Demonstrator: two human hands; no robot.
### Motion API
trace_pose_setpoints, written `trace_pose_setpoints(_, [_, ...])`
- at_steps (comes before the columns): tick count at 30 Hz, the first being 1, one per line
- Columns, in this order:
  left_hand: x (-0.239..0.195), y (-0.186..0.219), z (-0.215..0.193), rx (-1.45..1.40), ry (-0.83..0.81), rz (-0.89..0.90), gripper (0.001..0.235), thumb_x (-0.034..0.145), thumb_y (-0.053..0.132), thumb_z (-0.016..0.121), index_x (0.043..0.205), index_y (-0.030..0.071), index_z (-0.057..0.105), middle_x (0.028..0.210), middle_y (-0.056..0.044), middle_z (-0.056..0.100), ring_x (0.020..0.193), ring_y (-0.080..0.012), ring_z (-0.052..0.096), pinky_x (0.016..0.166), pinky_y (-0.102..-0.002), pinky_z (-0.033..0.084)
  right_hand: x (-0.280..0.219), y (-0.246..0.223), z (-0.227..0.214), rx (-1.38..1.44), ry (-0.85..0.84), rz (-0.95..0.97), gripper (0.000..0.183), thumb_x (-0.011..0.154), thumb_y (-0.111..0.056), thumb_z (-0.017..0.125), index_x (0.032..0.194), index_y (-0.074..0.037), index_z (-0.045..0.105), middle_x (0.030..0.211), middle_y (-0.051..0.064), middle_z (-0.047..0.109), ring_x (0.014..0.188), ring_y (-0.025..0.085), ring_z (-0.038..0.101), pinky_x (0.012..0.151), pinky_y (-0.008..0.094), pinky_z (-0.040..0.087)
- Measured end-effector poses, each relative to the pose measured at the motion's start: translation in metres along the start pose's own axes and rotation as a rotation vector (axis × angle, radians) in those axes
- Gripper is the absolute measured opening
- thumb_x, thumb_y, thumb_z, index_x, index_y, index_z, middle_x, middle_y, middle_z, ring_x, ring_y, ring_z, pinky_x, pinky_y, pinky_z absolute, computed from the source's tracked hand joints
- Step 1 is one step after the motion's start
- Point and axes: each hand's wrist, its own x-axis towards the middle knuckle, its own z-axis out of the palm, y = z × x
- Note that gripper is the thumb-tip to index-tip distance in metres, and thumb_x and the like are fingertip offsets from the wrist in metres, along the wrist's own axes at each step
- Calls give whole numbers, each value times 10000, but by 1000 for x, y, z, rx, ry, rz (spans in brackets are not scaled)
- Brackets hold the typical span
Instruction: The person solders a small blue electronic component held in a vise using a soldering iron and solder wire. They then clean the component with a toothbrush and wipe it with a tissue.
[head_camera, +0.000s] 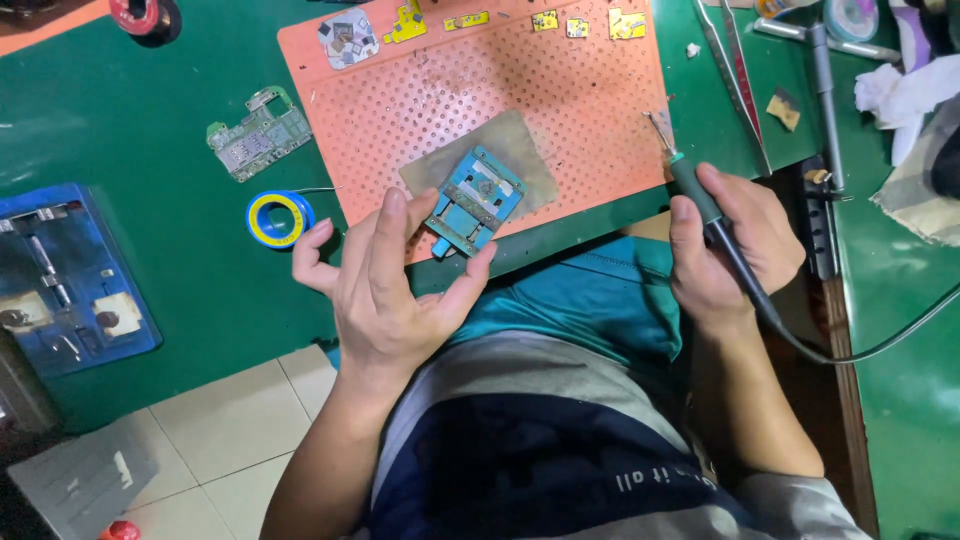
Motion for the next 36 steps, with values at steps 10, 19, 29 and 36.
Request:
trace_pose_setpoints(10, [1, 2, 0, 26, -3, 9, 755, 817, 315, 784, 1278, 41, 252, 958, -5, 679, 822, -125, 612, 953, -380, 222, 3, -7, 1, 51, -16, -43, 168, 827, 19, 653, 975, 73, 595, 902, 228, 602, 802, 308, 582, 740, 350, 464])
trace_pose_setpoints(19, [2, 4, -2, 66, -24, -25, 768, 798, 364, 782, 1276, 38, 277, 971, 27, 676, 840, -115, 600, 921, -390, 250, 10, -14, -8, -10, -52, -125, 135, 817, 40, 665, 944, 50, 620, 912, 196, 610, 751, 273, 570, 716, 326, 384])
trace_pose_setpoints(29, [2, 6, -8, 92, -6, -22, 759, 795, 384, 760, 1281, 44, 287, 985, 47, 656, 838, -105, 589, 899, -403, 261, 11, -26, -27, 47, 18, -4, 152, 807, 25, 661, 948, 58, 616, 926, 205, 579, 828, 275, 584, 774, 323, 466])
trace_pose_setpoints(36, [-5, 1, -21, 0, 21, -83, 762, 683, 467, 774, 1229, 110, 379, 1004, 5, 595, 904, -140, 587, 941, -414, 211, -17, 91, -70, 1023, 299, 805, 479, 865, -306, 532, 1311, -171, 422, 1216, -12, 500, 833, -13, 470, 570, -1, 340])
